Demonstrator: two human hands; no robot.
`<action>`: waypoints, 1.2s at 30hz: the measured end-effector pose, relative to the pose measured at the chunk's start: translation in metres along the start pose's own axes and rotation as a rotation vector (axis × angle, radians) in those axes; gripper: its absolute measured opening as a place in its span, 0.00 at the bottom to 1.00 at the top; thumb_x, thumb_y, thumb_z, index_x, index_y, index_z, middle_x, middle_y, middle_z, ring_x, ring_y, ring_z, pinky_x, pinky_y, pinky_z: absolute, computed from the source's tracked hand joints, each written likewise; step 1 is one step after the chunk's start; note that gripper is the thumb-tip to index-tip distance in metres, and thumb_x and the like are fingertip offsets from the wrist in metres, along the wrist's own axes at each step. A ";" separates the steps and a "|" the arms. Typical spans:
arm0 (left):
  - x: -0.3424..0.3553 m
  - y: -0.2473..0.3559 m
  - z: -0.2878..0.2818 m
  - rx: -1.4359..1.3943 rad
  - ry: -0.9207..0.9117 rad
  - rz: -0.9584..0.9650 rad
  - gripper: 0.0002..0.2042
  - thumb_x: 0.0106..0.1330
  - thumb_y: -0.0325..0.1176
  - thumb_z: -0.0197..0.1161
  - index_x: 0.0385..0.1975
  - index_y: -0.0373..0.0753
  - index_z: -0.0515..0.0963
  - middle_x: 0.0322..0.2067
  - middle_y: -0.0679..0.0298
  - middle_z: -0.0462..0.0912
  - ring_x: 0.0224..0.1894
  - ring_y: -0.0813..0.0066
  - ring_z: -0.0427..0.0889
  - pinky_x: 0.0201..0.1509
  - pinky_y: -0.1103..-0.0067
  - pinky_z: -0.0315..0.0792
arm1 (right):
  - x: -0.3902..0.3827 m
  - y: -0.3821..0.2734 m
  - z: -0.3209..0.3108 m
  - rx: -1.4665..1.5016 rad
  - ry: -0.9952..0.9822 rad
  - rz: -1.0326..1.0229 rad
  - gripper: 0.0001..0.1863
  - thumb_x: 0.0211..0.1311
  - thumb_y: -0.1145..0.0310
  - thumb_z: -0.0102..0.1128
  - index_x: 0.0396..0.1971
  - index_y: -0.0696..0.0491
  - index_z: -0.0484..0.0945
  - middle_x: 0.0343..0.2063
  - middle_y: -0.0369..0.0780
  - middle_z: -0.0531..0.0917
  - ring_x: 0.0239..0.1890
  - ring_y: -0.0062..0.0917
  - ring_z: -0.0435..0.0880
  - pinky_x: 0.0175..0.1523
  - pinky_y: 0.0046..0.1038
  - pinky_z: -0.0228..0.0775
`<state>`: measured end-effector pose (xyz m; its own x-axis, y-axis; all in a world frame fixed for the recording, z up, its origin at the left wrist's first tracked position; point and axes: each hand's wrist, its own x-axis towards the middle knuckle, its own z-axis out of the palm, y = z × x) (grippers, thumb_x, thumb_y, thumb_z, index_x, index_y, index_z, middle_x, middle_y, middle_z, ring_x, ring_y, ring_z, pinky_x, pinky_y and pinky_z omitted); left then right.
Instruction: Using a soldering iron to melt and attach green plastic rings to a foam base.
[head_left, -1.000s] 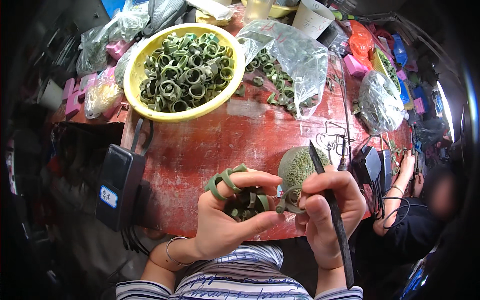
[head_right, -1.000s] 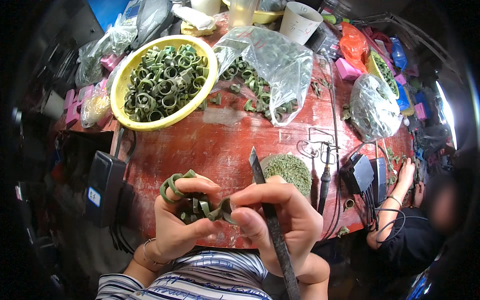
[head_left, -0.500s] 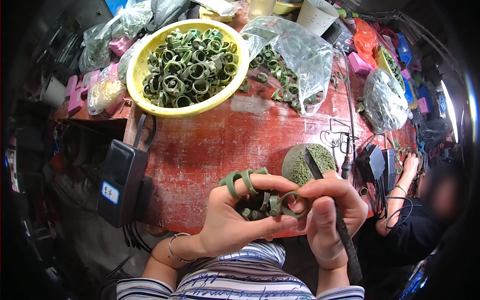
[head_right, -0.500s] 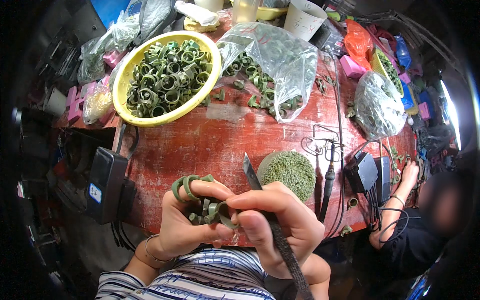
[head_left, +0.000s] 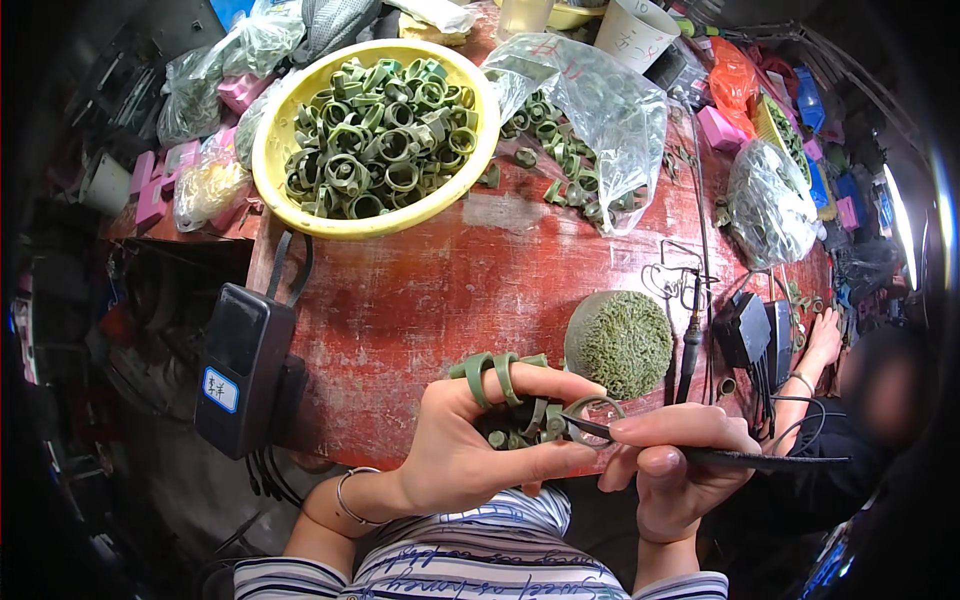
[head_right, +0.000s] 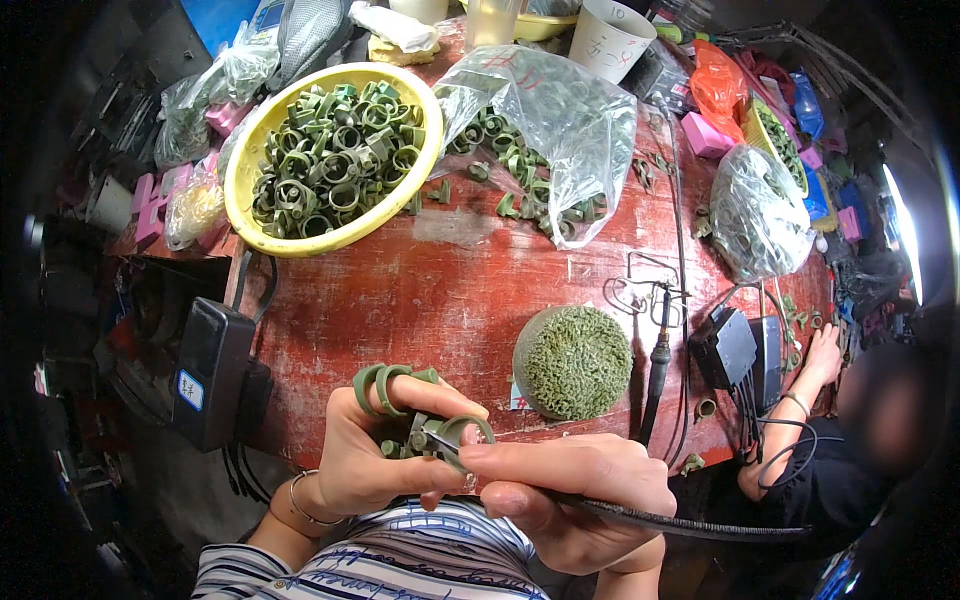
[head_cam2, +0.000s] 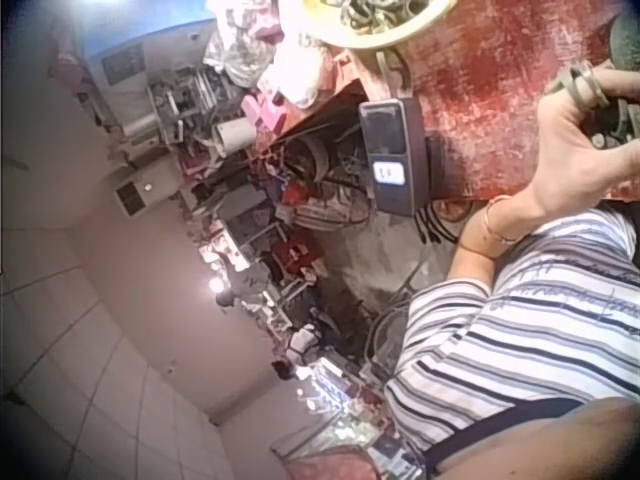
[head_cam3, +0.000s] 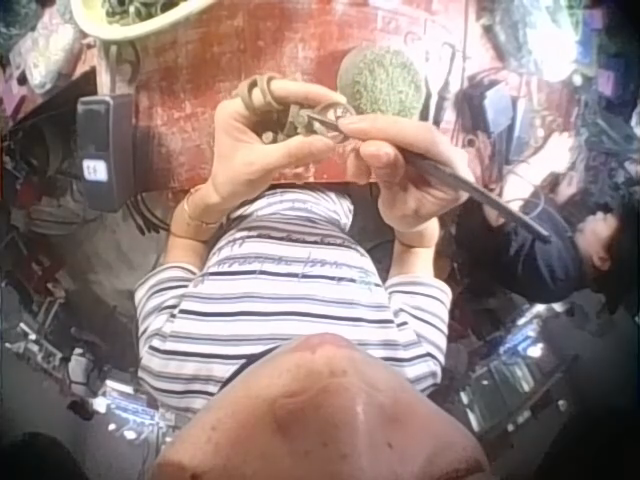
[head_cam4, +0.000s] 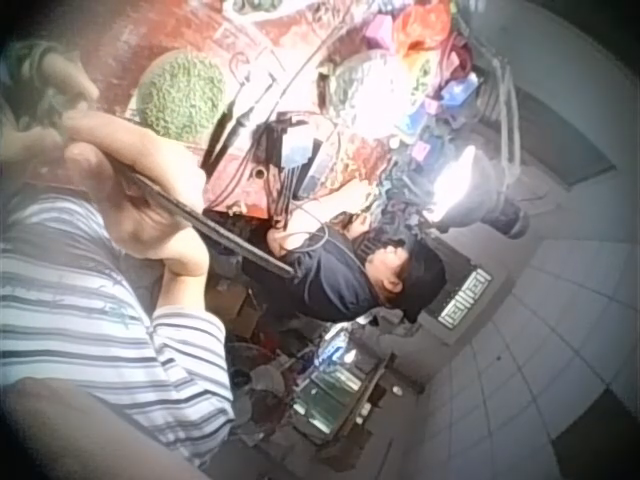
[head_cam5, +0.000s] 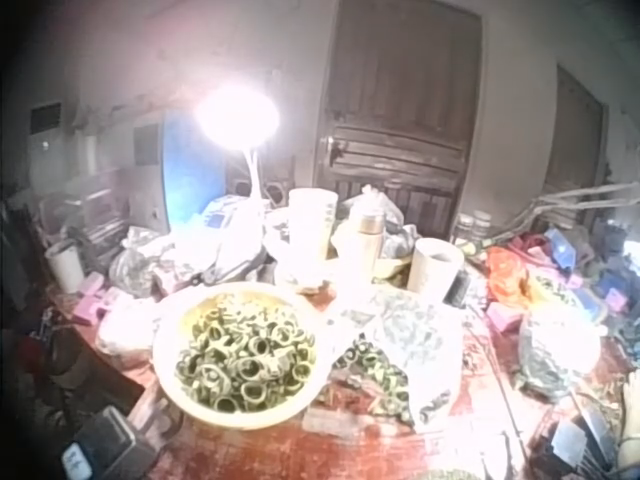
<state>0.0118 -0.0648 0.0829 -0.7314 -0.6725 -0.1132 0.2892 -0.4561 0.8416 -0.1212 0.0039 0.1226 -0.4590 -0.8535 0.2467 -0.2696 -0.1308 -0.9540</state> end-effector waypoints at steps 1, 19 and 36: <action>0.000 -0.001 -0.001 0.010 -0.004 0.000 0.17 0.50 0.23 0.67 0.42 0.32 0.75 0.32 0.65 0.78 0.22 0.88 0.74 0.20 0.91 0.66 | 0.001 -0.001 0.000 -0.002 0.001 0.000 0.25 0.52 0.49 0.60 0.18 0.60 0.75 0.07 0.39 0.74 0.08 0.19 0.74 0.14 0.15 0.64; -0.003 0.003 0.005 -0.029 -0.014 -0.020 0.16 0.52 0.26 0.67 0.41 0.34 0.76 0.30 0.66 0.79 0.26 0.87 0.76 0.20 0.91 0.68 | -0.001 0.005 -0.013 -0.183 -0.071 -0.366 0.06 0.51 0.73 0.62 0.29 0.59 0.79 0.19 0.42 0.81 0.16 0.25 0.79 0.22 0.21 0.70; 0.002 -0.007 0.003 0.279 0.046 0.302 0.17 0.47 0.23 0.69 0.39 0.32 0.77 0.27 0.64 0.79 0.30 0.80 0.76 0.35 0.84 0.68 | -0.012 0.009 -0.008 -0.076 -0.088 -0.262 0.09 0.51 0.73 0.62 0.33 0.59 0.79 0.13 0.39 0.77 0.13 0.23 0.75 0.19 0.20 0.66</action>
<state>0.0061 -0.0613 0.0787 -0.6087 -0.7805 0.1427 0.3037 -0.0631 0.9507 -0.1251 0.0167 0.1126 -0.2906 -0.8366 0.4643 -0.4340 -0.3172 -0.8432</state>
